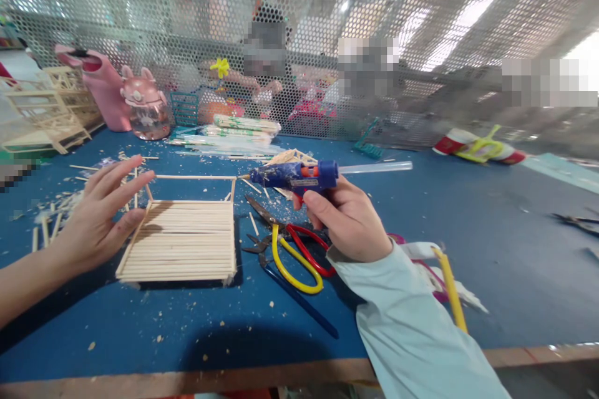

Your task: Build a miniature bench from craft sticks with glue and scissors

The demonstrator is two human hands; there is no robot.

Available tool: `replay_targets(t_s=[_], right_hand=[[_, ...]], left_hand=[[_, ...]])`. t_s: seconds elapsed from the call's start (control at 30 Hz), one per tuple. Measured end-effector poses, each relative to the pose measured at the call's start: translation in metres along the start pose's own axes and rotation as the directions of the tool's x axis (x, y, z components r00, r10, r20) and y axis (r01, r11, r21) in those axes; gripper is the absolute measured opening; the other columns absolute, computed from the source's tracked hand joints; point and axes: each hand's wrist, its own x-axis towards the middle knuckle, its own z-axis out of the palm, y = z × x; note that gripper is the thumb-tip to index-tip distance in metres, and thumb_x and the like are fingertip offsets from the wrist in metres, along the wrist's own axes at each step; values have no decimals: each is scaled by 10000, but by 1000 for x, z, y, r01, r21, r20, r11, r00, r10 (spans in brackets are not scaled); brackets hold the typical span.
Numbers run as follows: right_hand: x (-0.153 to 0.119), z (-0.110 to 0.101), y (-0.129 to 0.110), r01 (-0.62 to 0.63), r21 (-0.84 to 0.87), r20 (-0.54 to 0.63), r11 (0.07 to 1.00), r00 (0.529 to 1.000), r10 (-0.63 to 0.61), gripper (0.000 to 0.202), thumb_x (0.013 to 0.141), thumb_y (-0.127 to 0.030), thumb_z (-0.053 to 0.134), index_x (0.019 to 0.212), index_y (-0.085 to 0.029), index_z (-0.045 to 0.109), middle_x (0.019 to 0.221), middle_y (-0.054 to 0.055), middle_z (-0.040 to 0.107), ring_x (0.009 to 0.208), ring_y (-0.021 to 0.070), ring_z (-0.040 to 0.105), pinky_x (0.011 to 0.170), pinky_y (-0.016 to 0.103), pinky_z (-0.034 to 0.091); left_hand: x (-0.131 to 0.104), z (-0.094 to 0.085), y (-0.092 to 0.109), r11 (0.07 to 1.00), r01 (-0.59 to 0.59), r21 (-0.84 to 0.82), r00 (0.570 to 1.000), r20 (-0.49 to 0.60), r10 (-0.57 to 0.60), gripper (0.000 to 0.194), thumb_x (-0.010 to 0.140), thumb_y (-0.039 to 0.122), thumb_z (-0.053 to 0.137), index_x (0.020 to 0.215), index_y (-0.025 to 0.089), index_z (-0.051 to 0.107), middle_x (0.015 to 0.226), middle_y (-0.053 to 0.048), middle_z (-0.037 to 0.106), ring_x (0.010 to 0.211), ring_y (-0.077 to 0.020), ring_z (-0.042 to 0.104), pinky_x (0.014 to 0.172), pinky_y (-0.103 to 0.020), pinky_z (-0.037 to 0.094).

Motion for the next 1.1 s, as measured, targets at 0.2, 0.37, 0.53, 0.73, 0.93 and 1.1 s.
replay_targets(t_s=[0.2,0.37,0.53,0.73,0.93,1.1], right_hand=[[1,5,-2,0,-6,-7,1000,1000,0,469,769,-594,528,603,-163,607,582,31,543,437,105,440,414,259,370],[2,10,-4,-2,29,9,1000,1000,2,457,776,-581,531,600,-165,597,581,21,538,436,97,441,420,254,373],[1,9,-6,30,101,-24,994,999,-28,389,772,-556,559,676,-180,590,606,8,563,424,95,446,414,255,373],[-3,9,-9,74,133,-28,988,997,-71,345,747,-538,598,767,-194,608,590,4,604,398,103,439,397,258,374],[-2,10,-8,115,-27,-26,993,993,-116,303,775,-470,566,812,-187,666,611,33,646,421,121,445,474,295,428],[-2,7,-13,105,-68,-28,992,994,-107,280,756,-461,568,764,-195,659,552,26,614,429,142,460,476,303,432]], left_hand=[[-1,1,-1,1000,-2,-1,1000,3,2,518,896,292,447,1392,346,311,1481,-32,303,1332,-272,306,1091,-480,255],[-2,1,-1,1000,5,3,1000,7,-5,515,896,309,444,1393,344,311,1484,-32,296,1333,-273,299,1093,-489,251],[-1,1,0,1000,9,-3,1000,13,-9,520,895,318,444,1396,340,304,1483,-36,300,1339,-272,293,1097,-491,244],[-1,2,0,1000,-12,-20,1000,11,12,542,893,311,461,1403,337,281,1472,-50,322,1334,-263,308,1092,-470,256],[-1,2,0,1000,-19,-10,1000,12,19,547,895,317,463,1406,334,270,1467,-60,328,1337,-258,305,1095,-462,253],[-1,2,0,1000,-4,-13,1000,14,4,536,894,321,457,1400,344,280,1468,-48,331,1332,-259,316,1098,-469,248]])
